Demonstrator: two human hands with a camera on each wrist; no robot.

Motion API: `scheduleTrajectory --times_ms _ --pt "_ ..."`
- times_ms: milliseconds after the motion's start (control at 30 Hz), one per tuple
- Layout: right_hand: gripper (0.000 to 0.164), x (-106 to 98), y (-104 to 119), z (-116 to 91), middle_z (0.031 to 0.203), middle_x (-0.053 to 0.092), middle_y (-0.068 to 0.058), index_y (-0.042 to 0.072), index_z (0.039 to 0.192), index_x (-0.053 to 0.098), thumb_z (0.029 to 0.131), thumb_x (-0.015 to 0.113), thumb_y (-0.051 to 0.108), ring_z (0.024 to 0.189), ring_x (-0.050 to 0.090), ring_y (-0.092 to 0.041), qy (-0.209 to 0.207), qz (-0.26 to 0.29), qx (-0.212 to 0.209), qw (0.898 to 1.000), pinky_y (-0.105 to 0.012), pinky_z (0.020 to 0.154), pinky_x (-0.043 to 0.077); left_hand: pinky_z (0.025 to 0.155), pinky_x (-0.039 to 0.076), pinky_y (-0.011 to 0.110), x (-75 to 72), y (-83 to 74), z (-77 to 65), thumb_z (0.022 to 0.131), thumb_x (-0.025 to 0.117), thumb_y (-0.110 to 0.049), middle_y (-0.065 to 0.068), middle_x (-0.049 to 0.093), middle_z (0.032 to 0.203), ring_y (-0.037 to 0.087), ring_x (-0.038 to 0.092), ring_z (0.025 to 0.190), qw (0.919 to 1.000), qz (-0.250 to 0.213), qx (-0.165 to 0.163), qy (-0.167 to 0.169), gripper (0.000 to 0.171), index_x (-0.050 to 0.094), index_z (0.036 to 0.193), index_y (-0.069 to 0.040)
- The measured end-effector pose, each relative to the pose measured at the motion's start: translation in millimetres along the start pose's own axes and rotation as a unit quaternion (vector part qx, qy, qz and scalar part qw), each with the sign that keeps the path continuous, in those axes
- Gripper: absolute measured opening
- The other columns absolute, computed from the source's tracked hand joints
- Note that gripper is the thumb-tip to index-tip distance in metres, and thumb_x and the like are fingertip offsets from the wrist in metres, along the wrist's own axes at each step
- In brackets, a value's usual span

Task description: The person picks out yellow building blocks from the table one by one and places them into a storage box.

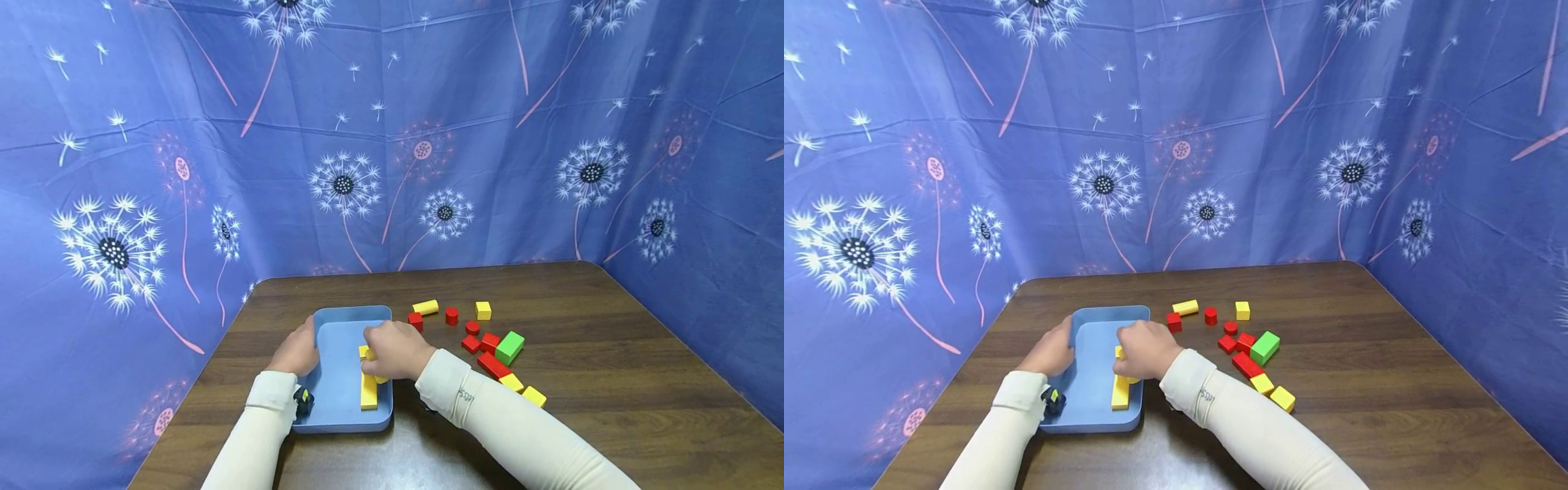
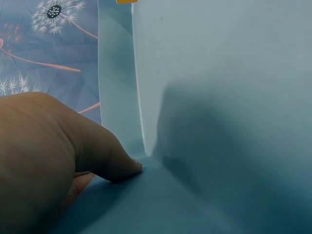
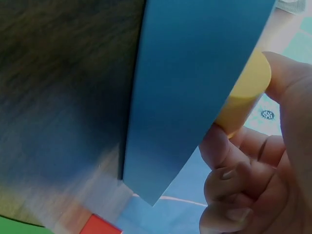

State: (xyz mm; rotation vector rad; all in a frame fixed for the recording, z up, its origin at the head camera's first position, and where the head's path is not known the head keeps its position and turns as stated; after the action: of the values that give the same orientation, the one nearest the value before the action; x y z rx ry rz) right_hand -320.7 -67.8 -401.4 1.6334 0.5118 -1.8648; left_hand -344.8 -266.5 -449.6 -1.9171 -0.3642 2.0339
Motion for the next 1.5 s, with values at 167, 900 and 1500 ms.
scheduleTrajectory --times_ms 167,900,1500 --pt "0.025 4 2 0 0.058 0.052 0.007 0.020 0.081 0.061 0.086 0.074 0.041 0.049 0.049 -0.010 0.009 0.007 0.003 1.000 -0.024 0.041 0.040 0.119 0.037 0.062 -0.9 -0.6 -1.1 0.099 0.048 0.000 0.033 0.038 0.158 0.048 0.043 0.145 1.0000 0.000 -0.001 0.003 0.069 0.017 0.159 0.013" --pt "0.020 12 -2 -3 0.068 0.053 0.005 0.019 0.078 0.069 0.088 0.074 0.035 0.061 0.050 -0.012 0.027 -0.042 0.011 0.999 -0.026 0.044 0.042 0.118 0.038 0.062 -1.1 1.5 3.3 0.100 0.049 -0.004 0.033 0.039 0.158 0.048 0.044 0.144 1.0000 0.000 0.009 -0.001 0.069 0.018 0.159 0.014" --pt "0.021 16 -3 -5 0.079 0.059 0.005 0.015 0.097 0.073 0.091 0.070 0.036 0.066 0.052 -0.011 0.029 -0.043 0.014 0.999 -0.026 0.048 0.044 0.119 0.037 0.061 -3.3 -1.7 -0.2 0.098 0.047 -0.002 0.034 0.038 0.158 0.048 0.042 0.145 1.0000 0.002 0.005 0.005 0.069 0.017 0.159 0.014"
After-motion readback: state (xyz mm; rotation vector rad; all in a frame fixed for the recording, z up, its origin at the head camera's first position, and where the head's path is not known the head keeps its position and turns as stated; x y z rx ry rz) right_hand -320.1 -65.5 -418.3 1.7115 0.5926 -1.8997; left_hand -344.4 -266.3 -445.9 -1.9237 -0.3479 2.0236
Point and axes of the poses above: each hand's wrist, its own z-axis towards the middle knuckle, its own x-axis out of the palm, y = z × x, the point moved 7 cm from there along z, towards the middle knuckle
